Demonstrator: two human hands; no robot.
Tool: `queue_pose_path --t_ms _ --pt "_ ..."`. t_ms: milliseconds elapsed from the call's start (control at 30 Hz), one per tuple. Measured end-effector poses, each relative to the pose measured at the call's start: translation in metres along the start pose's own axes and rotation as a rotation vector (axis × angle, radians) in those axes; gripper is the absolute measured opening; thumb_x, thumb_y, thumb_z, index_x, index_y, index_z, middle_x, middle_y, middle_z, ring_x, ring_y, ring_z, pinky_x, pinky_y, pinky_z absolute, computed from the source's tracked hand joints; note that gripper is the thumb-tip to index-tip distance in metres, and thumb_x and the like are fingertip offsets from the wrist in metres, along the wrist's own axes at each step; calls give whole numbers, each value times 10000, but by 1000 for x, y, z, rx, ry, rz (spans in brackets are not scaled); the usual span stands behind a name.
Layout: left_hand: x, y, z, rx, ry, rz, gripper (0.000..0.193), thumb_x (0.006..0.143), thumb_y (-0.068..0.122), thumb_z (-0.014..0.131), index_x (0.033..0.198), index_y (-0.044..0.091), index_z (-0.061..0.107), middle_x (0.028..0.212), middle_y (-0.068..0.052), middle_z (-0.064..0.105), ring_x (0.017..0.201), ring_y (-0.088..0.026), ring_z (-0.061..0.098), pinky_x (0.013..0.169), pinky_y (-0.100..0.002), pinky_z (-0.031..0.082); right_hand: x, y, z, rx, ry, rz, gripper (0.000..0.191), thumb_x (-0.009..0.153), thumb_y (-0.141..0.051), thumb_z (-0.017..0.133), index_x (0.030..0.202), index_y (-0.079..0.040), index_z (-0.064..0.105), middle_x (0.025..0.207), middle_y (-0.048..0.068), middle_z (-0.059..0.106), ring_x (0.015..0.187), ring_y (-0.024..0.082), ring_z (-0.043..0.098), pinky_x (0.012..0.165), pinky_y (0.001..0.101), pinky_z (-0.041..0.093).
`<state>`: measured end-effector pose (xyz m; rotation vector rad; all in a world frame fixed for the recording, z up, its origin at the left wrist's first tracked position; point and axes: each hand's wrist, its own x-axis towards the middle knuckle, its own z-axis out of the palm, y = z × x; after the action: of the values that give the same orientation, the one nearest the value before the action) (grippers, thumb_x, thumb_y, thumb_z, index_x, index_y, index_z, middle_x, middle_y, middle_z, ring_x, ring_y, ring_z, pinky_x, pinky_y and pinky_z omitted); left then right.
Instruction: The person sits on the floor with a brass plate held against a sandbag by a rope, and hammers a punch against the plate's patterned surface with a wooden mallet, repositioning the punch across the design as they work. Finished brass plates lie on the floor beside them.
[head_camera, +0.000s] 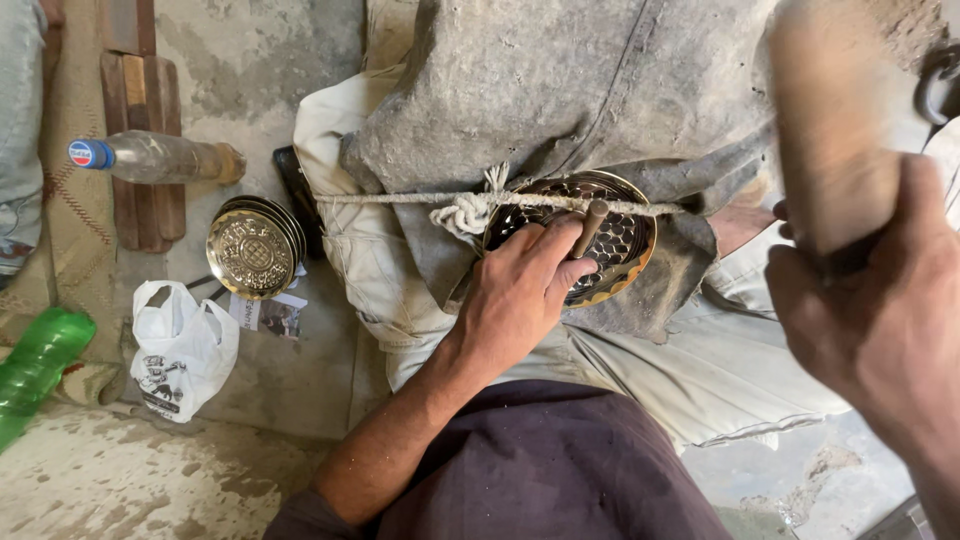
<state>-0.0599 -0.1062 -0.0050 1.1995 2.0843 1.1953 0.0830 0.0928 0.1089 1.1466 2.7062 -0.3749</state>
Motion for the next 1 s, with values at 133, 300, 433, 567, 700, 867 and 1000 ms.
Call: queue_pose_path --t_ms 133,300,433,567,700,867,1000 --pt "-2 -1 -1 -7 31 37 358 981 219 746 1271 76 591 904 -116 632 753 -272 649 633 -413 520 -2 -4 1 -437 258 -419 413 858 -34 702 1262 -57 619 916 152 723 753 254 712 673 353 611" --pt "-2 -3 0 -14 -5 -6 339 973 207 747 1251 68 610 877 -98 636 713 -230 652 582 -378 526 -7 -10 -2 -221 90 -225 388 929 -1 699 1298 25 585 906 207 711 651 246 680 547 341 570" --pt "-5 -4 0 -25 6 2 384 955 204 747 1283 59 611 857 -88 632 691 -205 644 563 -351 533 -15 -9 2 -27 55 -120 500 892 63 676 1373 93 540 879 242 686 646 283 676 540 365 556" --pt "-11 -5 0 -3 44 38 338 980 219 735 1268 85 622 898 -88 644 746 -219 657 617 -367 537 -22 -4 10 -207 157 -333 446 850 108 662 1286 78 573 966 259 695 747 293 699 631 339 590" --pt "-15 -3 4 -2 49 13 319 990 233 733 1254 93 623 883 -88 654 738 -230 671 618 -375 549 -26 4 10 80 175 -359 427 845 186 592 1270 185 554 970 307 661 785 346 688 658 382 582" --pt "-21 -1 9 7 120 47 338 1011 228 722 1282 76 589 976 -109 687 841 -262 701 701 -395 569 -32 11 21 168 149 -224 422 858 155 613 1275 161 550 992 288 654 829 337 683 702 390 579" --pt "-27 1 12 20 122 56 334 1007 216 733 1272 61 602 975 -121 689 839 -271 700 686 -401 563 -41 24 31 221 153 -183 419 868 131 629 1279 143 546 1010 273 648 865 330 678 737 397 576"
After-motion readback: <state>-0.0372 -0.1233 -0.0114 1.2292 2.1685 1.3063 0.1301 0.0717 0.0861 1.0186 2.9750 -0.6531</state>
